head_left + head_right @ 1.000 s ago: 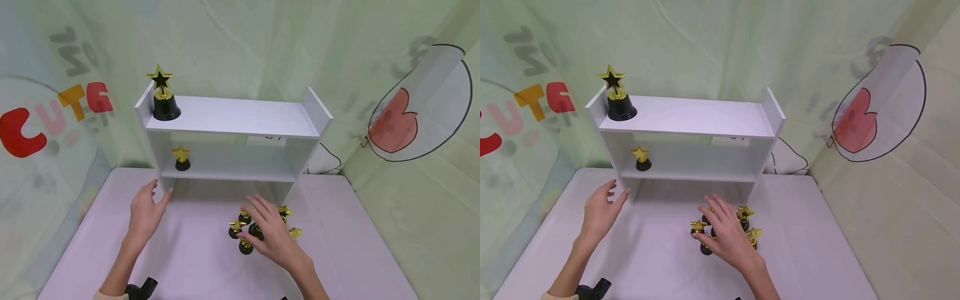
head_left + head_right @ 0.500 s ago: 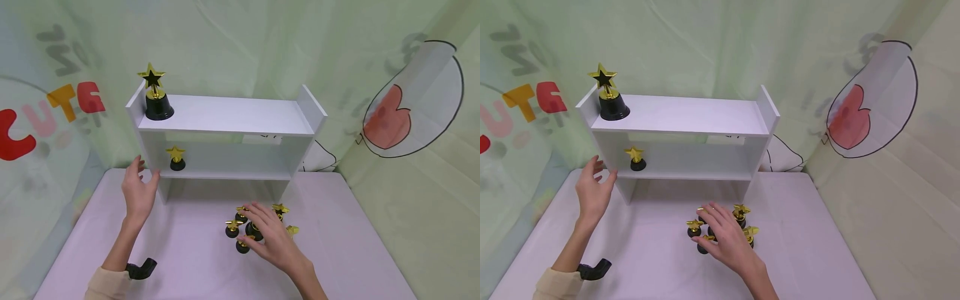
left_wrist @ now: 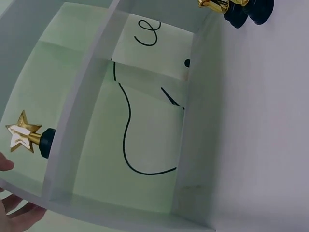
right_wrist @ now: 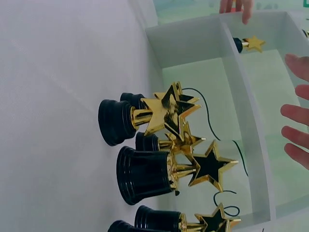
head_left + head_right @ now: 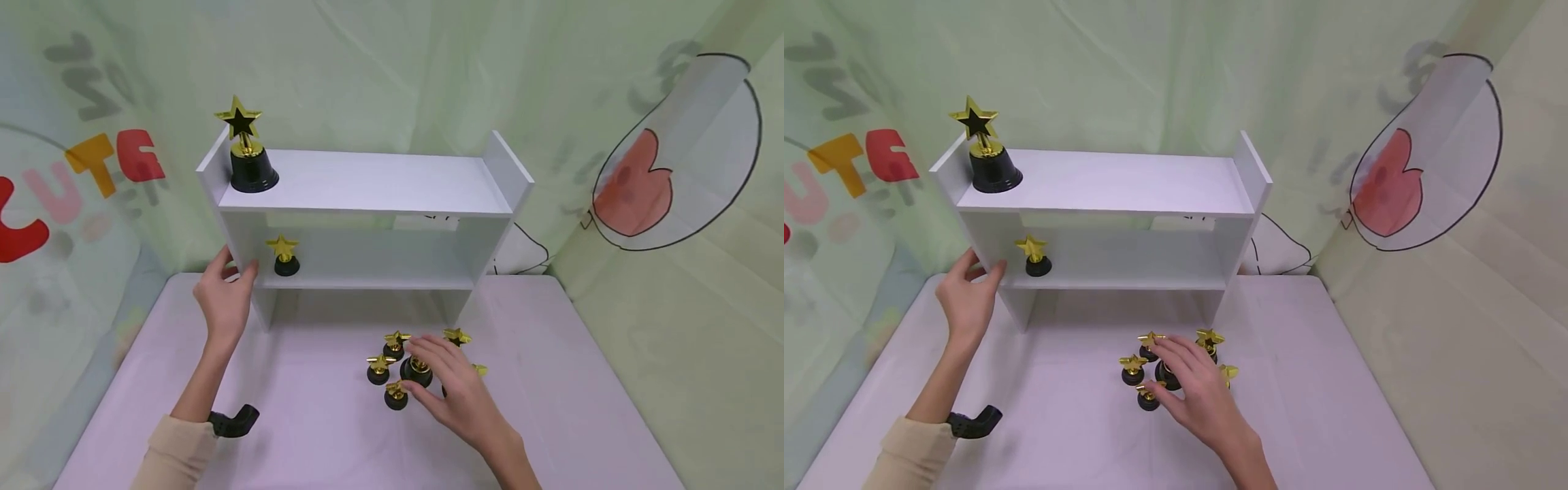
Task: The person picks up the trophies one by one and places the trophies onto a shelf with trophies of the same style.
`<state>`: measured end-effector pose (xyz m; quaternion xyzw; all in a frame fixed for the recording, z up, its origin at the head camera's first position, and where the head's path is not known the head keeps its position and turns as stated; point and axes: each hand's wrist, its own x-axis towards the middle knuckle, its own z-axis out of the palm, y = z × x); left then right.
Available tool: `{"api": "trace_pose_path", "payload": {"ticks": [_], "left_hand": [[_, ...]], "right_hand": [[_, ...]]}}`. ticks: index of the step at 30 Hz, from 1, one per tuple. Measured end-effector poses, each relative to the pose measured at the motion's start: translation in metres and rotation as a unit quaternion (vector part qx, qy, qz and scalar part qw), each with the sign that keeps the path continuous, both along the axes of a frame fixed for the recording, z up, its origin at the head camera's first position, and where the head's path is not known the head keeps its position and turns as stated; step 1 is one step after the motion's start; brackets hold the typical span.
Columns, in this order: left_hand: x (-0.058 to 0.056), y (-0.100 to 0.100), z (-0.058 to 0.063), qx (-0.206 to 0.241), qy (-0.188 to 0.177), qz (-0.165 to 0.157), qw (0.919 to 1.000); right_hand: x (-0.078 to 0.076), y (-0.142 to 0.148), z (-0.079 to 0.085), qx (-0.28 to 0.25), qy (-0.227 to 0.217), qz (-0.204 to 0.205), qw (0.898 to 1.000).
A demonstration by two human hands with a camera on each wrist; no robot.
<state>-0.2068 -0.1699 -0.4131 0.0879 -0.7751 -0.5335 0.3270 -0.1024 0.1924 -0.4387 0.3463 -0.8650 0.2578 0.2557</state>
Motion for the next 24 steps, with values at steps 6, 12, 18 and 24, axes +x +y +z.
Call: {"api": "trace_pose_path", "payload": {"ticks": [6,12,18,24], "left_hand": [[-0.002,0.002,0.001,-0.003,-0.002,0.005,1.0000],[-0.003,-0.001,0.002,-0.007,0.005,0.019,0.9998],[-0.004,-0.003,0.002,-0.009,0.006,0.011,0.9999],[-0.003,-0.005,0.002,-0.014,0.006,0.008,0.9999]], "right_hand": [[0.004,0.008,0.000,-0.037,0.017,0.009,0.999],[0.010,0.018,-0.002,-0.063,0.008,-0.014,0.998],[0.012,0.037,-0.010,-0.112,0.056,-0.049,0.991],[0.013,0.057,-0.024,-0.139,0.077,-0.094,0.983]]}}
